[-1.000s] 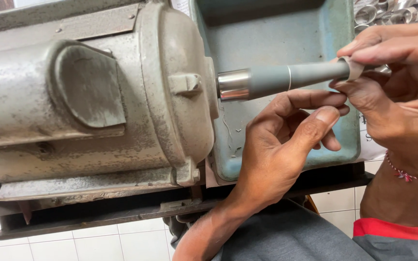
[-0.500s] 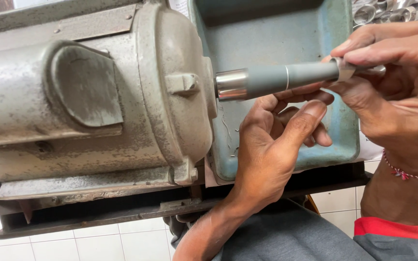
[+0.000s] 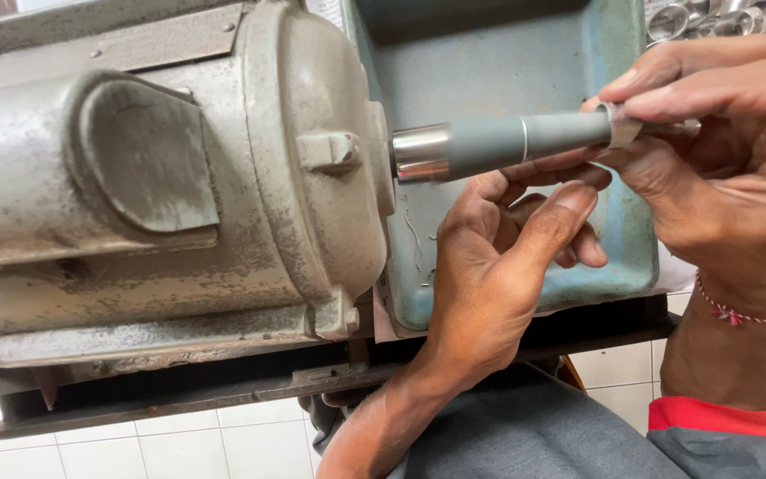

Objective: Polishing the interior of metal rings using a motorized tapered spindle

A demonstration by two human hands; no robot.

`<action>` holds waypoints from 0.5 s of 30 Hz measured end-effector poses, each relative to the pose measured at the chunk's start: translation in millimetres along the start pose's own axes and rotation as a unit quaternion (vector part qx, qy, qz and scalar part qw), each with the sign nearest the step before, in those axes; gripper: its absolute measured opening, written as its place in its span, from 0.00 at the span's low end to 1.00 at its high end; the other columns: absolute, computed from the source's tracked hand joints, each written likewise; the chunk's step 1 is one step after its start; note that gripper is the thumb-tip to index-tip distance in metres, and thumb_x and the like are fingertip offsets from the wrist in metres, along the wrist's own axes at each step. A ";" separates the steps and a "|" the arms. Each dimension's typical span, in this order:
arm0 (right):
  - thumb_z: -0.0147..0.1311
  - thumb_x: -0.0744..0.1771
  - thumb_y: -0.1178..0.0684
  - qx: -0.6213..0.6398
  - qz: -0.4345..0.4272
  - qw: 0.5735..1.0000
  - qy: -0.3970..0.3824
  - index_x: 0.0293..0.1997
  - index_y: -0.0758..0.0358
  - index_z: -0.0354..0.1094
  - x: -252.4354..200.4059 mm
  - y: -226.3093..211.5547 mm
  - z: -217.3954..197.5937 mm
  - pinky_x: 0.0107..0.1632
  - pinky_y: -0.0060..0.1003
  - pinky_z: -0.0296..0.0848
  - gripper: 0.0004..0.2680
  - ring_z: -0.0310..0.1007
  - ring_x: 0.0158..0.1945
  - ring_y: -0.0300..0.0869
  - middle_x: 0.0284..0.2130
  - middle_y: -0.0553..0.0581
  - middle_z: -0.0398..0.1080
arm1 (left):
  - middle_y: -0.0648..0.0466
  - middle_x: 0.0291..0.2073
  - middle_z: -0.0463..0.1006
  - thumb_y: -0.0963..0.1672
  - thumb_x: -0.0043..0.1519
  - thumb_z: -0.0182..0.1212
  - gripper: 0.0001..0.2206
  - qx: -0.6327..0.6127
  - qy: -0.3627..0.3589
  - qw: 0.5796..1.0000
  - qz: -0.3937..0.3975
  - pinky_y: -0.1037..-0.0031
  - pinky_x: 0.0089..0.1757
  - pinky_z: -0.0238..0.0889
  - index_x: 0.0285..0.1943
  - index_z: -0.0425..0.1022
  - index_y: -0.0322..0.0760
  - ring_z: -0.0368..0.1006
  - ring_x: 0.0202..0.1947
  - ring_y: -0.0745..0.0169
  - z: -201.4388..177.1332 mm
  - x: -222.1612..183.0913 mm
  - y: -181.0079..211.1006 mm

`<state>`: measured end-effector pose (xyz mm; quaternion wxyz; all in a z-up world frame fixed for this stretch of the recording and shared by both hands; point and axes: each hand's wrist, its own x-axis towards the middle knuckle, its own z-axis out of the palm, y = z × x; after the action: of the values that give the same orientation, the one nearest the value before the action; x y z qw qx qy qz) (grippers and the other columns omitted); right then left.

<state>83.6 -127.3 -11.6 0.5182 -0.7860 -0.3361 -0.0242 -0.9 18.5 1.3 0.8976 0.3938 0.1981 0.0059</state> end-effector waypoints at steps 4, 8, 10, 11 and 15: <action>0.58 0.76 0.70 -0.008 0.000 1.000 -0.003 0.55 0.83 0.60 1.2 -2.0 -1.2 0.62 0.45 0.78 0.07 0.74 0.61 0.63 0.57 0.81 0.63 | 0.47 0.50 0.82 0.44 0.64 0.59 0.15 0.009 0.000 1.000 -0.009 0.78 0.38 0.64 0.58 0.75 0.33 0.73 0.28 0.69 2.3 0.5 2.9; 0.57 0.76 0.69 0.010 0.011 1.000 -0.010 0.54 0.81 0.59 2.5 -1.5 -2.5 0.58 0.44 0.81 0.07 0.78 0.57 0.63 0.57 0.81 0.63 | 0.47 0.49 0.83 0.44 0.64 0.59 0.15 0.015 0.006 1.000 -0.013 0.78 0.37 0.64 0.56 0.75 0.31 0.73 0.28 0.69 4.5 0.4 4.7; 0.56 0.76 0.68 0.013 0.017 1.000 -0.010 0.53 0.81 0.60 2.8 -1.0 -3.1 0.57 0.43 0.82 0.07 0.79 0.57 0.62 0.57 0.80 0.63 | 0.48 0.48 0.83 0.44 0.63 0.59 0.15 0.024 0.008 1.000 -0.016 0.77 0.37 0.64 0.56 0.75 0.32 0.73 0.28 0.69 5.4 0.7 4.6; 0.57 0.76 0.69 0.007 0.014 1.000 -0.011 0.53 0.81 0.60 3.1 -0.6 -3.4 0.58 0.44 0.81 0.06 0.78 0.57 0.62 0.57 0.80 0.63 | 0.47 0.47 0.83 0.45 0.63 0.60 0.15 0.019 0.009 1.000 -0.015 0.78 0.37 0.64 0.56 0.75 0.30 0.73 0.28 0.69 5.8 1.2 3.3; 0.58 0.76 0.70 0.009 0.015 1.000 -0.007 0.52 0.81 0.61 3.3 -1.3 -3.3 0.59 0.43 0.82 0.06 0.78 0.57 0.61 0.57 0.80 0.63 | 0.44 0.47 0.83 0.44 0.63 0.60 0.17 0.009 0.009 1.000 -0.014 0.78 0.36 0.63 0.57 0.74 0.28 0.73 0.27 0.68 7.1 2.1 2.1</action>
<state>86.5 -128.1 -7.7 0.5234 -0.7864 -0.3278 -0.0077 3.9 15.3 6.4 0.8923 0.3985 0.2121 -0.0050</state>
